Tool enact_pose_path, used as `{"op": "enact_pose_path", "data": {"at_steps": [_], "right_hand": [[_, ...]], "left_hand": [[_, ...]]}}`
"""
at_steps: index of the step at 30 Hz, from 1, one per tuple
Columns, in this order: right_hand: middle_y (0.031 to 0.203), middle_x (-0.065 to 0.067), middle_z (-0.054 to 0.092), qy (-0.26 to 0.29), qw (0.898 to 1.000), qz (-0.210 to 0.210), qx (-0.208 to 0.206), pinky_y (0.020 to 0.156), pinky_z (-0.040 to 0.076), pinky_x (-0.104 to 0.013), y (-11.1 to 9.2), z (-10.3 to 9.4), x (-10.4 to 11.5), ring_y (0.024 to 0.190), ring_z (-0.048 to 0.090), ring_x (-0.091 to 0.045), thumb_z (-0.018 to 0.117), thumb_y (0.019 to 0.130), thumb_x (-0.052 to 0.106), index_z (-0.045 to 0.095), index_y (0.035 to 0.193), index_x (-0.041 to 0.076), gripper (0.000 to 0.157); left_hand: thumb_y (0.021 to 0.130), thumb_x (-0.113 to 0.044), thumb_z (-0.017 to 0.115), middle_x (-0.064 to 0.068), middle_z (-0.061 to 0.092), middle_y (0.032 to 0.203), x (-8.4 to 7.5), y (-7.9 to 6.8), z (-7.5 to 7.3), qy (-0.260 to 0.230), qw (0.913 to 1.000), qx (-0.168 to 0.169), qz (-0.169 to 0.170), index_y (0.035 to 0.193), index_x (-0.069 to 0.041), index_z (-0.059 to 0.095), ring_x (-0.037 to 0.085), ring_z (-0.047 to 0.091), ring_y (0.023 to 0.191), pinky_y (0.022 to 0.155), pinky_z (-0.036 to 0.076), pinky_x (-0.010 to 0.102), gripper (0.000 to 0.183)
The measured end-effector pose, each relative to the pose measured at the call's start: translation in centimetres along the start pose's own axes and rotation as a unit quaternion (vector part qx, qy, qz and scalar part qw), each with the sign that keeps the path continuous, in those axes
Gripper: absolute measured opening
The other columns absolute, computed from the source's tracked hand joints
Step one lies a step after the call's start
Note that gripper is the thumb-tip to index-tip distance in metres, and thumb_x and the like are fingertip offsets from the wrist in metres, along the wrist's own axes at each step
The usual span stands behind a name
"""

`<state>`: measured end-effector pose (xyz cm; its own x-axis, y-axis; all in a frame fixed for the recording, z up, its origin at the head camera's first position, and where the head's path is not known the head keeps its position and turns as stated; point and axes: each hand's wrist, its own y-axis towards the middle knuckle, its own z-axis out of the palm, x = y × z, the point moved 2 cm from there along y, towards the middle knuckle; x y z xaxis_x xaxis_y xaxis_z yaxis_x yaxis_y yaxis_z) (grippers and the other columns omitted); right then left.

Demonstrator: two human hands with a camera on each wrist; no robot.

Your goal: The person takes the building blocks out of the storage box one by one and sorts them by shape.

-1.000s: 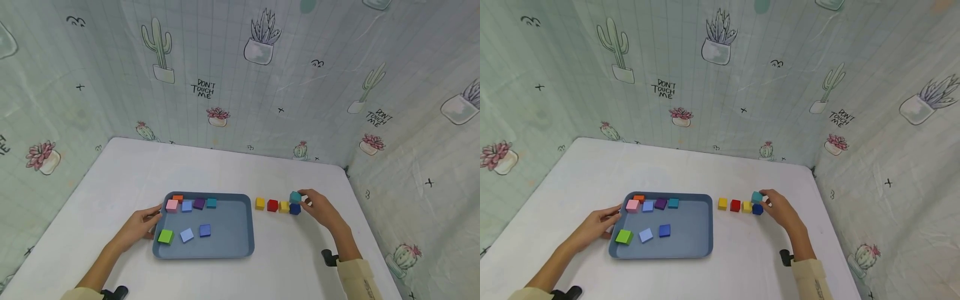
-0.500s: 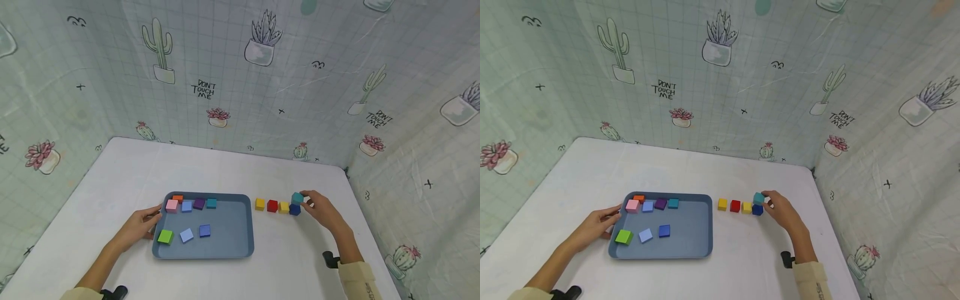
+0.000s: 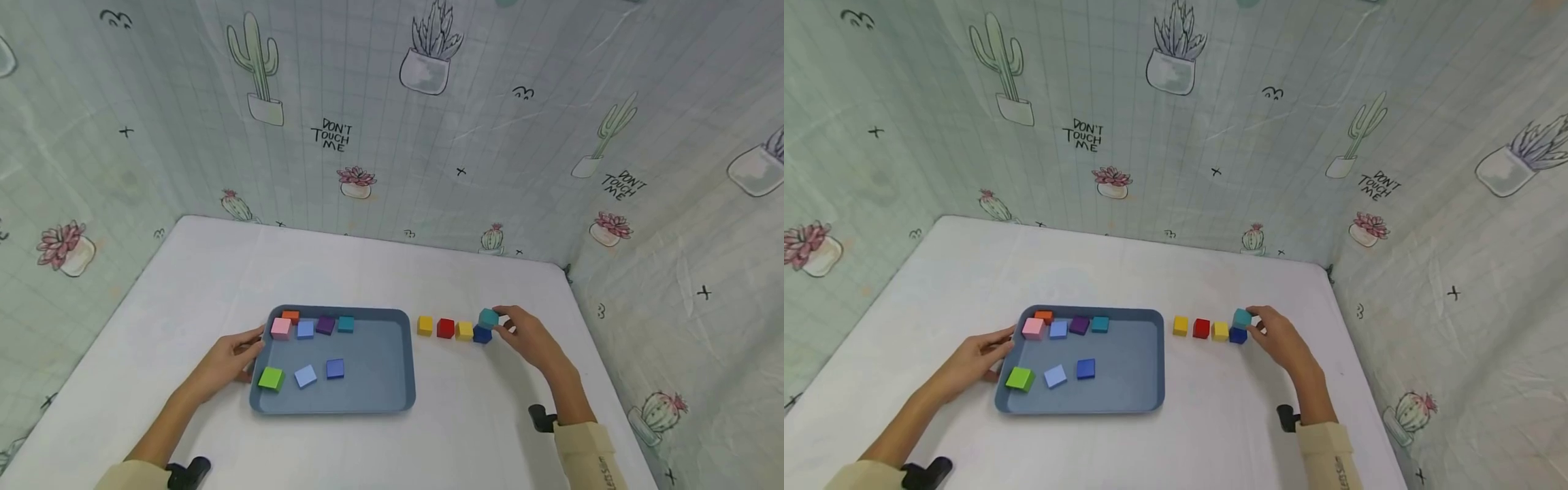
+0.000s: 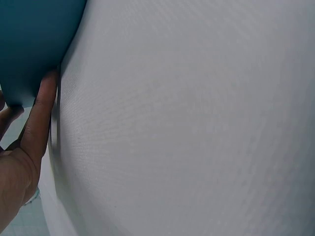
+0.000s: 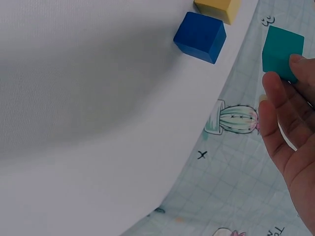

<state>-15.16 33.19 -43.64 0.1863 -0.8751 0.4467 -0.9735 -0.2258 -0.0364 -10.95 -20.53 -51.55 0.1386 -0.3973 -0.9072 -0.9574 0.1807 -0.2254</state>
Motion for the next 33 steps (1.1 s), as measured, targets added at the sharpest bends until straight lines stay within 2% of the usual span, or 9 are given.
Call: {"op": "enact_pose_path", "data": {"at_steps": [14,21,33], "right_hand": [[0.114,-0.017,0.06,-0.015,1.0,-0.006,-0.014,0.071,0.054,-0.041,-0.3,-0.9,-2.2,0.089,0.061,-0.028,0.063,0.09,0.007,0.053,0.128,0.0,0.04],[0.119,-0.022,0.057,-0.012,1.0,0.003,0.007,0.074,0.053,-0.044,-0.4,-0.6,-3.7,0.093,0.061,-0.032,0.062,0.089,0.003,0.053,0.127,-0.004,0.039],[0.12,-0.023,0.056,-0.006,0.999,0.028,0.036,0.079,0.051,-0.046,-0.5,0.6,-5.1,0.095,0.059,-0.032,0.062,0.09,0.004,0.053,0.126,-0.005,0.038]], "left_hand": [[0.096,-0.026,0.056,0.029,0.036,0.141,-0.4,-0.2,-0.1,-0.004,1.0,0.0,-0.001,0.144,0.002,0.033,0.028,0.058,0.094,0.061,0.056,0.032,0.059],[0.096,-0.024,0.056,0.03,0.034,0.142,-0.6,-0.2,-0.2,-0.009,1.0,0.0,0.0,0.143,0.003,0.033,0.03,0.057,0.097,0.061,0.056,0.032,0.059],[0.096,-0.023,0.056,0.03,0.035,0.141,-0.6,-0.1,-0.1,-0.01,0.9999,0.0,-0.005,0.144,0.002,0.033,0.03,0.058,0.095,0.061,0.056,0.032,0.059]]}}
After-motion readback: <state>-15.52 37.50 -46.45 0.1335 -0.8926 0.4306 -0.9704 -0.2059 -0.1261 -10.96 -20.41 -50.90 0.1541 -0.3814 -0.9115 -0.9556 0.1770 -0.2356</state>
